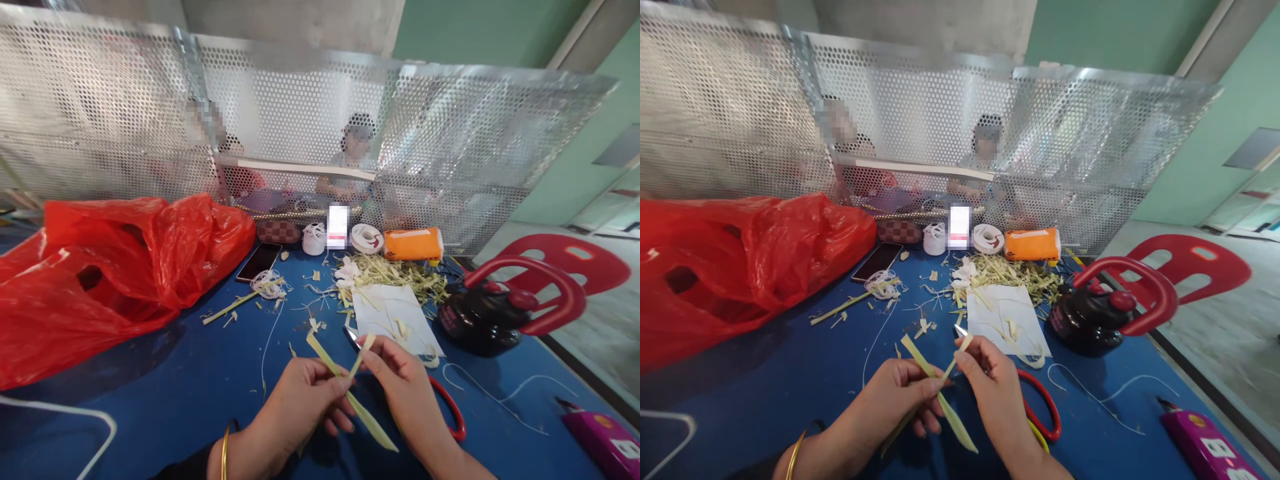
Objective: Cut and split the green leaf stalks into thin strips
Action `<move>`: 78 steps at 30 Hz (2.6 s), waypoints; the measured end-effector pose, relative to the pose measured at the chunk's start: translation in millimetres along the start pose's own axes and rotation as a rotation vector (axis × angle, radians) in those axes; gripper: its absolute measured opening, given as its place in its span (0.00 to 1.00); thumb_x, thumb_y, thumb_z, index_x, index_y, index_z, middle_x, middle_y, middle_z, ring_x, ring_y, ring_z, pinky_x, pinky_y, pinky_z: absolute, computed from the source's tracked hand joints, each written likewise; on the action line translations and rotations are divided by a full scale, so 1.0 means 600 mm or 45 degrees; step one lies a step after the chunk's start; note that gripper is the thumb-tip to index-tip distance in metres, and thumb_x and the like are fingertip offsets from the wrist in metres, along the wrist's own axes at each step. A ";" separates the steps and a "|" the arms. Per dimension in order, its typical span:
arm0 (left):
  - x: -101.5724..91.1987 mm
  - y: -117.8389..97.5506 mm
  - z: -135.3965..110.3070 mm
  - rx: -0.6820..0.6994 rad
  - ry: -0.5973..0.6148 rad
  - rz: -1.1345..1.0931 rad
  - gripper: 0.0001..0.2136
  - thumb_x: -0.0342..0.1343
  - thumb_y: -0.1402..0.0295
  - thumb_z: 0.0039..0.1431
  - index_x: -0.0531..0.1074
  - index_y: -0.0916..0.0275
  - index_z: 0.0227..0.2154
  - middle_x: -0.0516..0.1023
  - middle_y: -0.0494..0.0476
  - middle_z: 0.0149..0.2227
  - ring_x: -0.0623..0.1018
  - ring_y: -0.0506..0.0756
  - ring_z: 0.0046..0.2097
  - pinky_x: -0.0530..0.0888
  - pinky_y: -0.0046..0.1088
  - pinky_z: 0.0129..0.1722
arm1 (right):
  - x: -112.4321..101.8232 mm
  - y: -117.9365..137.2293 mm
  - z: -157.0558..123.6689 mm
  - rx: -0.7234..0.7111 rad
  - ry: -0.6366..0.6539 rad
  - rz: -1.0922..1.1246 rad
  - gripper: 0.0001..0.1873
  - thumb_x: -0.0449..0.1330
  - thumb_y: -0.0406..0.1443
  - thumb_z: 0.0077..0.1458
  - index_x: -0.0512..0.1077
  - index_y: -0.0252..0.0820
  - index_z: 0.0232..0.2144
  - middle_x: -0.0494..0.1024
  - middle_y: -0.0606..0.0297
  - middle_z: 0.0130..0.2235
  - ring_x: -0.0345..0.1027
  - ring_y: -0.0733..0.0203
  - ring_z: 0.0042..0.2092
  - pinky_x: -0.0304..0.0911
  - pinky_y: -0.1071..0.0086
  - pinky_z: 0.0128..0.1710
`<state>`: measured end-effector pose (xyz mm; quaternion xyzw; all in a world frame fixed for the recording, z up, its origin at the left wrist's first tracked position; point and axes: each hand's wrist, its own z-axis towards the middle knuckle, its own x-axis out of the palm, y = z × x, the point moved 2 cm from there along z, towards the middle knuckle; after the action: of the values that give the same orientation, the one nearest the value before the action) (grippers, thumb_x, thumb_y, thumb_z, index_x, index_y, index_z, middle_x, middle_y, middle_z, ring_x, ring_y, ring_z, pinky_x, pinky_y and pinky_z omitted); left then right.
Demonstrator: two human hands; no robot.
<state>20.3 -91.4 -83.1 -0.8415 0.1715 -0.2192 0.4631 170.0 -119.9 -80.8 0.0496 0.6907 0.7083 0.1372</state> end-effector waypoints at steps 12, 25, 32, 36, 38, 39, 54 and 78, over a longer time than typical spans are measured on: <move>-0.005 -0.003 -0.002 0.161 0.041 0.214 0.09 0.55 0.65 0.49 0.75 0.67 0.28 0.73 0.50 0.18 0.72 0.49 0.20 0.63 0.21 0.19 | 0.007 0.024 -0.034 -1.012 0.192 -0.580 0.06 0.56 0.29 0.56 0.71 0.42 0.29 0.74 0.65 0.26 0.66 0.62 0.29 0.61 0.69 0.31; -0.009 0.004 -0.020 0.481 0.007 0.841 0.12 0.47 0.74 0.49 0.75 0.64 0.20 0.70 0.48 0.20 0.68 0.49 0.25 0.60 0.21 0.25 | 0.019 0.025 -0.038 -0.909 0.164 -0.581 0.07 0.57 0.28 0.55 0.68 0.42 0.27 0.73 0.65 0.28 0.67 0.62 0.31 0.63 0.70 0.32; -0.001 0.001 -0.013 0.281 0.082 0.523 0.10 0.51 0.68 0.52 0.75 0.65 0.22 0.74 0.51 0.20 0.73 0.50 0.25 0.65 0.21 0.26 | 0.012 0.016 -0.031 -0.564 0.133 -0.411 0.08 0.55 0.31 0.57 0.67 0.42 0.25 0.70 0.66 0.29 0.66 0.63 0.32 0.62 0.71 0.32; -0.005 -0.012 -0.005 0.101 -0.021 0.172 0.15 0.54 0.58 0.53 0.73 0.68 0.27 0.79 0.58 0.26 0.76 0.51 0.25 0.67 0.22 0.23 | -0.001 0.021 -0.018 -0.343 0.044 -0.254 0.07 0.55 0.38 0.58 0.70 0.41 0.34 0.72 0.65 0.32 0.66 0.61 0.35 0.62 0.71 0.36; -0.007 -0.016 -0.004 0.091 -0.030 0.119 0.17 0.54 0.55 0.53 0.72 0.68 0.27 0.79 0.60 0.27 0.77 0.51 0.24 0.68 0.22 0.23 | -0.003 0.022 -0.013 -0.229 0.054 -0.229 0.09 0.56 0.40 0.57 0.70 0.41 0.31 0.71 0.67 0.28 0.64 0.62 0.32 0.61 0.72 0.32; -0.007 -0.016 -0.005 0.085 -0.023 0.111 0.17 0.55 0.55 0.53 0.72 0.68 0.27 0.79 0.60 0.27 0.77 0.50 0.24 0.68 0.22 0.23 | -0.003 0.022 -0.013 -0.179 0.073 -0.224 0.10 0.56 0.40 0.57 0.69 0.41 0.28 0.69 0.68 0.26 0.62 0.63 0.30 0.60 0.72 0.31; -0.011 -0.018 -0.011 0.080 -0.057 0.012 0.14 0.59 0.61 0.50 0.75 0.68 0.34 0.80 0.58 0.27 0.77 0.50 0.25 0.68 0.21 0.23 | -0.002 0.016 -0.015 -0.097 0.240 -0.249 0.16 0.52 0.45 0.59 0.70 0.41 0.29 0.72 0.67 0.26 0.65 0.62 0.30 0.60 0.72 0.31; -0.004 -0.009 -0.013 0.144 0.023 0.488 0.12 0.51 0.63 0.53 0.73 0.66 0.23 0.78 0.56 0.25 0.75 0.50 0.23 0.65 0.22 0.22 | -0.013 0.031 -0.030 -0.911 -0.102 -0.866 0.09 0.60 0.35 0.57 0.73 0.44 0.41 0.73 0.63 0.33 0.68 0.57 0.36 0.60 0.62 0.39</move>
<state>14.9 -93.0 -75.5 -0.7641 0.3200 -0.1438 0.5414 170.5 -139.4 -62.1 -0.2017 0.3756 0.8135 0.3954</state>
